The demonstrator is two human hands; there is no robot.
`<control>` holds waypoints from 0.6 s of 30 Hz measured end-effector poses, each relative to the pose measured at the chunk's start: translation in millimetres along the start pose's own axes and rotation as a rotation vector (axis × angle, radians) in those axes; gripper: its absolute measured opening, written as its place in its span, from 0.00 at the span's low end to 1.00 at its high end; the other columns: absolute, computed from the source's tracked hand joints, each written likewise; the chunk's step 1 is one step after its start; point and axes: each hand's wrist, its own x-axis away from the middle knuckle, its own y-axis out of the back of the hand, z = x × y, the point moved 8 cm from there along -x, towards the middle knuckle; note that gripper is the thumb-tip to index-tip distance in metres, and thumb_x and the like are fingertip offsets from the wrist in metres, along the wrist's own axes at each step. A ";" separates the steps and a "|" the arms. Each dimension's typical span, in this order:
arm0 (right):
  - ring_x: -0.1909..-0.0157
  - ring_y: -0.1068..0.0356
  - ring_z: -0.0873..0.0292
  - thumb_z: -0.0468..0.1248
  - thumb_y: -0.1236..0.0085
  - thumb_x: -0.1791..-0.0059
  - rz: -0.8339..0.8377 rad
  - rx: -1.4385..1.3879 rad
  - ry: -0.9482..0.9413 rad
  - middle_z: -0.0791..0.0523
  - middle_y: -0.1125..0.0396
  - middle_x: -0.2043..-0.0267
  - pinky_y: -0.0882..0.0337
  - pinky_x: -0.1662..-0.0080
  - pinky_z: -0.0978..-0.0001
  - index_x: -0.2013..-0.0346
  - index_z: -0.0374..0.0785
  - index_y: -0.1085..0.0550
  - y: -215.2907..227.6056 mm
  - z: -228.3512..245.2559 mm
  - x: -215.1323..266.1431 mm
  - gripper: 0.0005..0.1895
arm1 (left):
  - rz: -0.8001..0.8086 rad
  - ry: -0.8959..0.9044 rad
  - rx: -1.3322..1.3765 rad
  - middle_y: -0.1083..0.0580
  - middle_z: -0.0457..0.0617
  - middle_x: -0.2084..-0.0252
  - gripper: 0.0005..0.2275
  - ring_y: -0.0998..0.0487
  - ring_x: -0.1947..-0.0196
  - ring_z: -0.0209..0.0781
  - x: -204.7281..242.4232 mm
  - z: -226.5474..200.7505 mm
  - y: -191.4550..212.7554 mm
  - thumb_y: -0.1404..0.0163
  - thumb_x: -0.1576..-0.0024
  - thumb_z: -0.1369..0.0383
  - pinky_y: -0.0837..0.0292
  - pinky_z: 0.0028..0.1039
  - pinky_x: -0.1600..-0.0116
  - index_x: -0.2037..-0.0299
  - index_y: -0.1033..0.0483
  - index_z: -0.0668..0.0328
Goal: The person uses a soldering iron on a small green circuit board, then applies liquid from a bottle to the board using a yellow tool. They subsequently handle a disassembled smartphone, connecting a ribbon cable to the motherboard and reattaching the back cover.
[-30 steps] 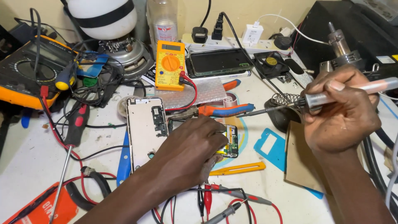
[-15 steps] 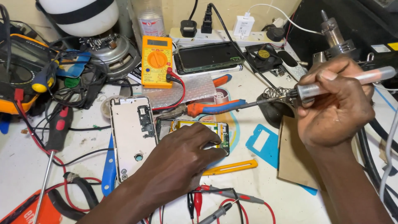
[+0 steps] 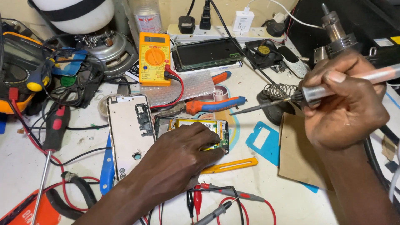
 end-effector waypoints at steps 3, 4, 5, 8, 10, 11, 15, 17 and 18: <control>0.81 0.48 0.58 0.43 0.51 0.55 0.115 -0.077 0.051 0.53 0.45 0.77 0.51 0.79 0.71 0.75 0.38 0.38 -2.4 1.9 1.5 0.12 | -0.020 0.000 0.039 0.25 0.56 0.56 0.14 0.27 0.58 0.58 -0.4 0.0 3.1 0.48 0.49 0.79 0.31 0.45 0.62 0.53 0.21 0.61; 0.81 0.48 0.58 0.43 0.51 0.55 0.116 -0.077 0.049 0.53 0.45 0.77 0.51 0.79 0.71 0.75 0.38 0.38 0.1 0.8 2.6 0.12 | -0.020 0.003 0.039 0.25 0.56 0.56 0.14 0.27 0.58 0.58 0.3 0.8 2.9 0.48 0.49 0.79 0.31 0.45 0.62 0.53 0.21 0.61; 0.78 0.44 0.60 0.43 0.50 0.55 0.154 -0.076 0.053 0.55 0.43 0.76 0.48 0.75 0.72 0.75 0.38 0.36 -0.2 0.3 4.1 0.12 | -0.018 0.014 0.064 0.24 0.56 0.55 0.18 0.27 0.57 0.57 0.9 2.4 2.5 0.48 0.54 0.80 0.30 0.44 0.60 0.52 0.20 0.61; 0.76 0.41 0.60 0.44 0.49 0.57 0.215 -0.068 0.026 0.55 0.41 0.75 0.45 0.69 0.71 0.74 0.37 0.34 -0.2 -1.3 7.0 0.13 | -0.016 0.018 0.104 0.24 0.55 0.53 0.22 0.26 0.54 0.56 2.6 6.2 -0.2 0.47 0.59 0.81 0.29 0.44 0.57 0.51 0.20 0.60; 0.75 0.42 0.59 0.45 0.49 0.58 0.240 -0.061 -0.003 0.53 0.40 0.76 0.44 0.67 0.69 0.74 0.37 0.34 0.0 -2.9 7.9 0.13 | -0.017 0.011 0.118 0.25 0.55 0.52 0.22 0.26 0.53 0.57 3.3 6.8 -0.6 0.46 0.60 0.80 0.31 0.44 0.55 0.51 0.21 0.60; 0.75 0.41 0.60 0.44 0.49 0.56 0.278 -0.058 -0.004 0.55 0.39 0.75 0.43 0.67 0.70 0.73 0.37 0.34 -1.6 -2.9 9.0 0.12 | -0.028 0.000 0.114 0.24 0.56 0.53 0.23 0.26 0.54 0.57 3.2 5.8 1.0 0.47 0.61 0.81 0.30 0.43 0.55 0.52 0.21 0.61; 0.75 0.43 0.61 0.45 0.46 0.58 0.302 -0.052 -0.065 0.54 0.38 0.76 0.45 0.66 0.72 0.74 0.37 0.33 -9.4 2.2 14.6 0.14 | -0.019 -0.009 0.077 0.25 0.55 0.54 0.24 0.27 0.55 0.57 2.6 3.7 1.4 0.45 0.64 0.81 0.30 0.43 0.55 0.53 0.21 0.61; 0.75 0.42 0.61 0.44 0.47 0.57 0.328 -0.048 -0.058 0.54 0.38 0.75 0.43 0.67 0.72 0.74 0.37 0.33 -10.1 1.4 16.0 0.13 | -0.015 -0.009 0.068 0.25 0.56 0.54 0.22 0.27 0.55 0.57 1.9 2.7 1.3 0.45 0.62 0.80 0.30 0.44 0.56 0.53 0.22 0.61; 0.75 0.41 0.60 0.44 0.48 0.56 0.355 -0.044 -0.046 0.55 0.38 0.74 0.41 0.67 0.72 0.74 0.37 0.32 -11.6 1.8 16.8 0.12 | -0.014 -0.010 0.057 0.25 0.56 0.54 0.21 0.27 0.55 0.58 1.3 2.3 1.5 0.46 0.59 0.80 0.30 0.44 0.56 0.52 0.22 0.61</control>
